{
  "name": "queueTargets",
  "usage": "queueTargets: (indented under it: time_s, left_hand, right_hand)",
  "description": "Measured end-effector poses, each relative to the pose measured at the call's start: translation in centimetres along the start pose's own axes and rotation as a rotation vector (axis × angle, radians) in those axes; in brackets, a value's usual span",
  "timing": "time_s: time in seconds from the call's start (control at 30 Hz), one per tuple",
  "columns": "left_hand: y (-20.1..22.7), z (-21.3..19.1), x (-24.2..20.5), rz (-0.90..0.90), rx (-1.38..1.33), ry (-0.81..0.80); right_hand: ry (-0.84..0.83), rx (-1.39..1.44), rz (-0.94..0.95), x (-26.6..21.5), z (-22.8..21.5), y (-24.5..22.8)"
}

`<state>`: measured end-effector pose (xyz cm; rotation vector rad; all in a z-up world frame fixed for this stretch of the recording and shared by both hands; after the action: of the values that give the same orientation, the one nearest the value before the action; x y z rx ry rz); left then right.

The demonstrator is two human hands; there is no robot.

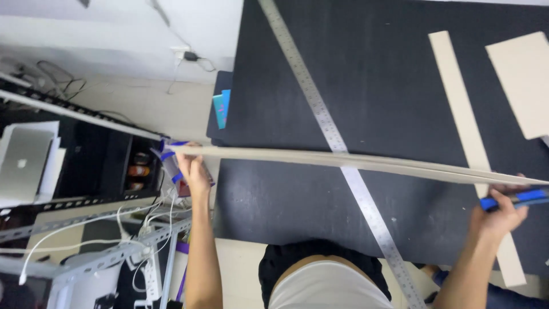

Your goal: Measuring and cutting cardboard sheets using a metal ruler and a utility knife on a work surface.

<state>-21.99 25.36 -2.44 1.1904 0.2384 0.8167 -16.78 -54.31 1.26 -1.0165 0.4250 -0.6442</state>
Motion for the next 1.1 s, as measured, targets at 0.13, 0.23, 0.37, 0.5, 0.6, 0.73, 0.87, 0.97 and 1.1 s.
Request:
queueTargets:
  time_s: [0.13,0.23,0.37,0.5,0.6,0.73,0.87,0.97,1.1]
  left_hand:
    - [4.1,3.2,-0.4,0.066,0.219,-0.095]
    - [3.1,1.8,-0.2,-0.026,0.212,-0.063]
    - [3.0,3.0,-0.2,-0.021,0.169,-0.11]
    - [3.1,3.5,0.6,-0.051,0.292,-0.214]
    - [2.1,2.1,0.7,-0.288,0.47,-0.202]
    - [-0.4,1.2,1.3,-0.245,0.43,-0.224]
    - [-1.4,1.9,2.0,-0.21,0.475,-0.196]
    - [-2.8,3.9,3.9,-0.27,0.526,-0.147]
    - [-5.6,7.6,11.1,-0.338,0.639,-0.121]
  right_hand:
    - [-0.067,-0.33,-0.047,-1.1,2.7,1.0]
    - [-0.034,-0.206,-0.047,-1.7,3.8,1.2]
    - [0.039,-0.231,-0.024,-1.1,1.9,2.7]
    - [0.03,-0.291,-0.098,-0.8,2.0,4.1]
    - [0.046,-0.425,0.048,1.6,-0.9,5.5]
    - [0.007,-0.458,0.052,2.8,-1.2,7.9]
    - [0.071,-0.541,0.056,3.4,-1.5,8.7]
    - [0.121,-0.649,0.016,4.4,2.0,6.3]
    - [0.16,-0.779,0.087,8.2,7.3,2.6]
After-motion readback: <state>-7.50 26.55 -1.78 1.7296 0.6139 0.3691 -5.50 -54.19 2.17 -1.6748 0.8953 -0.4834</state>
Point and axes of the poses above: each hand's wrist, its own x-axis towards the middle knuckle, its own z-axis out of the palm, y = z × x, the point moved 7 cm from there along x, towards the middle knuckle, and after that the axes turned 1 degree about y, right-handed, at the moved point
